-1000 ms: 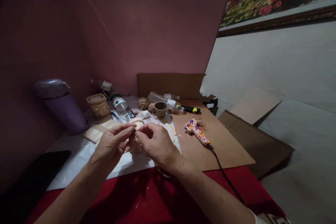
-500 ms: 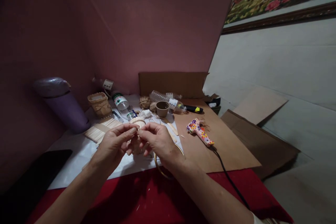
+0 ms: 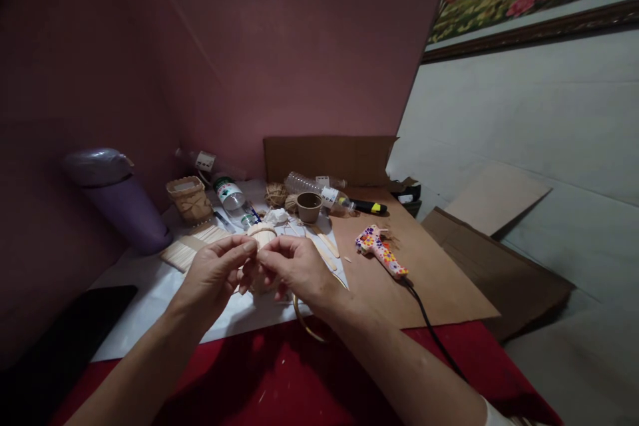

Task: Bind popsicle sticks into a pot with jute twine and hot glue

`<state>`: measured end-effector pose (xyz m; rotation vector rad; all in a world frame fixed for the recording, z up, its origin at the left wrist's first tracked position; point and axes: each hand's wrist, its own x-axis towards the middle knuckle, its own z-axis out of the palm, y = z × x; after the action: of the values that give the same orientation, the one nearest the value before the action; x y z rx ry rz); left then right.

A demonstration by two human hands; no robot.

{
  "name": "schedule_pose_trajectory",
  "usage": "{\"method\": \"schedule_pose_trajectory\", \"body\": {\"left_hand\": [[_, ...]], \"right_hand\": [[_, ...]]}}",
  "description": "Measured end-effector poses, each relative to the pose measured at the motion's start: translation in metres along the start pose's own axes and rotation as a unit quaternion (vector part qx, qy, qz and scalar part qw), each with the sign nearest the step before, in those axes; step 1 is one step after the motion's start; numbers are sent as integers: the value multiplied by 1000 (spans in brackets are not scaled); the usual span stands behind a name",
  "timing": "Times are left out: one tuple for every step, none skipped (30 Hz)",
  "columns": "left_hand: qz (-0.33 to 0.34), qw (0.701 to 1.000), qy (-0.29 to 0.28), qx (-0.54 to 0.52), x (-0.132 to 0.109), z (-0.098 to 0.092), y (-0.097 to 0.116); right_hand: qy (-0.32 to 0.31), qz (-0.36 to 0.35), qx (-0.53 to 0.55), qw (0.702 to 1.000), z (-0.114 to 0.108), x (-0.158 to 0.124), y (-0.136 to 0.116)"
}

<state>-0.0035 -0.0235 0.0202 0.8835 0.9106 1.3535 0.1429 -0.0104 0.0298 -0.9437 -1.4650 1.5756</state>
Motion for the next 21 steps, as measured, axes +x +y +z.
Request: {"method": "schedule_pose_trajectory", "body": {"left_hand": [[11,1000,20,9,1,-2,1],[29,998,46,20,3,-4,1],[51,995,74,34,6,-6,1],[75,991,100,51,8,-9,1],[96,986,122,68,11,-12,0],[110,981,137,81,14,-14,-1],[113,979,146,86,16,-17,-2],[105,979,154,80,18,-19,-4],[88,981,161,69,20,-20,-6],[67,982,168,55,21,-21,-7],[44,983,175,43,22,-21,-9],[22,983,180,35,22,-21,-10],[3,982,184,31,22,-20,-11],[-13,982,186,30,21,-19,-12],[-26,982,186,30,20,-17,-12],[-36,982,184,27,19,-16,-12],[-44,982,180,24,19,-14,-12],[-50,983,174,19,18,-12,-11],[-53,984,168,12,17,-11,-11],[-51,985,163,5,17,-11,-11],[-45,986,158,1,17,-11,-10]], "right_hand": [[11,-6,-29,1000,-4,3,-1],[33,-18,-65,997,-8,7,-2],[66,-34,-112,991,-13,11,-1],[98,-52,-166,980,-17,16,0],[118,-71,-227,964,-21,21,2],[126,-86,-287,946,-25,26,5],[123,-92,-338,928,-27,30,9],[112,-95,-379,913,-29,34,13],[98,-91,-409,903,-30,37,17],[84,-84,-427,896,-30,39,20],[72,-74,-434,895,-30,41,22],[62,-63,-432,897,-30,42,24],[53,-54,-425,902,-29,43,25],[45,-47,-416,907,-28,44,26],[38,-41,-405,913,-26,45,27],[31,-36,-394,918,-25,46,28],[27,-32,-389,920,-23,46,30],[26,-28,-380,924,-21,47,32],[26,-23,-358,933,-19,47,34],[26,-20,-322,946,-17,46,37],[25,-19,-273,962,-15,45,39]]}}
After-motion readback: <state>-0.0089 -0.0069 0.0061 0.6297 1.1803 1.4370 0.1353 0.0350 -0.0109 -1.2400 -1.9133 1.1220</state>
